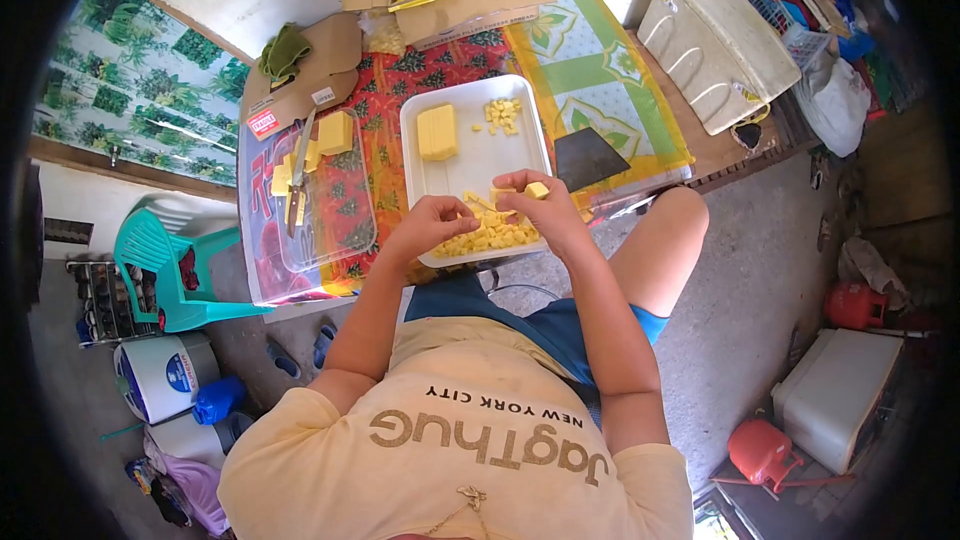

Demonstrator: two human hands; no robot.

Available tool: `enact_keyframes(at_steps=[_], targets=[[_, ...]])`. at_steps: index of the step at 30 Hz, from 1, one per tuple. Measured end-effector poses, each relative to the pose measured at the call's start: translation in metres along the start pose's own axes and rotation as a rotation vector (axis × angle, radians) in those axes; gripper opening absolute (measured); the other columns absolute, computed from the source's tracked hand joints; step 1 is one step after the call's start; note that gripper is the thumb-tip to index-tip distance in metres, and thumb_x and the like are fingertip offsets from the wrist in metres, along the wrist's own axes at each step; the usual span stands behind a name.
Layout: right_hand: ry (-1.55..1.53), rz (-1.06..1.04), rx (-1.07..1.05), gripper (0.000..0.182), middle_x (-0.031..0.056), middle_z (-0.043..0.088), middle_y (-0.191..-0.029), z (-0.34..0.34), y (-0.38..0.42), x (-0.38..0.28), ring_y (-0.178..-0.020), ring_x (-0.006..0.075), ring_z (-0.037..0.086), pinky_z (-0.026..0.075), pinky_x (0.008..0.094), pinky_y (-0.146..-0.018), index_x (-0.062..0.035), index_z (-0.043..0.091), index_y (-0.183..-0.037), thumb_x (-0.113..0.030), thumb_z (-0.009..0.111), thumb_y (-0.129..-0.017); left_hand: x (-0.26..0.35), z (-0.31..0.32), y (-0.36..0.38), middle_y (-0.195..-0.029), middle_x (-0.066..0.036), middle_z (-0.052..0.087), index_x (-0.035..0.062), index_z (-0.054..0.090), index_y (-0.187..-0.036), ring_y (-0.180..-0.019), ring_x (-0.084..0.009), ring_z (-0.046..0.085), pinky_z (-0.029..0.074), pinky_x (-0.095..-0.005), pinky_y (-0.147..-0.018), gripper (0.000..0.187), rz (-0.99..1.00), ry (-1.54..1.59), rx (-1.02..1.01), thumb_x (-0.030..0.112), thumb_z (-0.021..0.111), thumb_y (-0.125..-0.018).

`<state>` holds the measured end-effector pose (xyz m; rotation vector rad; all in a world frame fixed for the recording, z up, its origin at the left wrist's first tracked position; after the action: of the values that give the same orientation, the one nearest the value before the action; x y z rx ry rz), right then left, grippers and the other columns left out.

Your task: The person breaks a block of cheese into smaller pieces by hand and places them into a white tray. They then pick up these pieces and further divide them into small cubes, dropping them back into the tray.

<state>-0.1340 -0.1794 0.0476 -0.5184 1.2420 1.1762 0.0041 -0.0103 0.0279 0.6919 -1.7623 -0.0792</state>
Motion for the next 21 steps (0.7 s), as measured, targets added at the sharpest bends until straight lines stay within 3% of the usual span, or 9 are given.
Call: enact_keyframes(at_steps=[5,11,14,21], targets=[[0.055,0.032,0.043,0.023,0.0022,0.061,-0.089,0.0,0.001,0.002,-0.081,0.0112,0.061,0.05,0.0258,-0.064,-0.0006,0.065,-0.099,-0.007,0.071,-0.079,-0.023,0.001,-0.007,-0.072,0.002,0.06,-0.0028,0.066,-0.098,-0.064,-0.0071,0.049,0.04,-0.0246,-0.057,0.028,0.069,-0.17,-0.037,0.024,0.064,-0.089],[0.041,0.024,0.011,0.023,-0.0003,0.057,-0.083,0.004,0.0,0.003,-0.079,0.0108,0.061,0.051,0.0253,-0.064,-0.0015,0.065,-0.096,-0.009,0.074,-0.077,0.015,0.002,0.001,-0.076,0.005,0.055,0.0012,0.065,-0.102,-0.065,-0.0032,0.046,0.037,-0.02,-0.057,0.026,0.051,0.364,0.04,0.025,0.061,-0.093],[0.006,0.021,0.005,0.021,0.0003,0.056,-0.082,0.007,0.001,0.002,-0.078,0.0111,0.061,0.05,0.0252,-0.063,-0.0008,0.065,-0.095,-0.008,0.073,-0.077,0.014,0.01,-0.006,-0.072,0.007,0.051,0.0031,0.065,-0.101,-0.063,-0.0006,0.043,0.033,-0.0176,-0.054,0.026,0.176,0.389,0.043,0.028,0.062,-0.093],[-0.105,0.037,0.004,0.02,0.002,0.057,-0.082,0.003,-0.002,0.007,-0.077,0.0128,0.061,0.05,0.0266,-0.063,-0.0002,0.063,-0.095,-0.005,0.071,-0.077,0.032,0.009,-0.003,-0.068,0.008,0.049,0.003,0.064,-0.101,-0.057,-0.0001,0.04,0.03,-0.0172,-0.049,0.026,0.151,0.432,-0.015,0.027,0.063,-0.092]])
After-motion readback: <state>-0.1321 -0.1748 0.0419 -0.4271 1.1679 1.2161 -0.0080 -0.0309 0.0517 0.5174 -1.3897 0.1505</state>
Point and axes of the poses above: each hand's wrist, its own y-axis away from the middle knuckle, its own z-axis out of the palm, x = y × z, the point moved 1 cm from there along -y, towards the middle knuckle
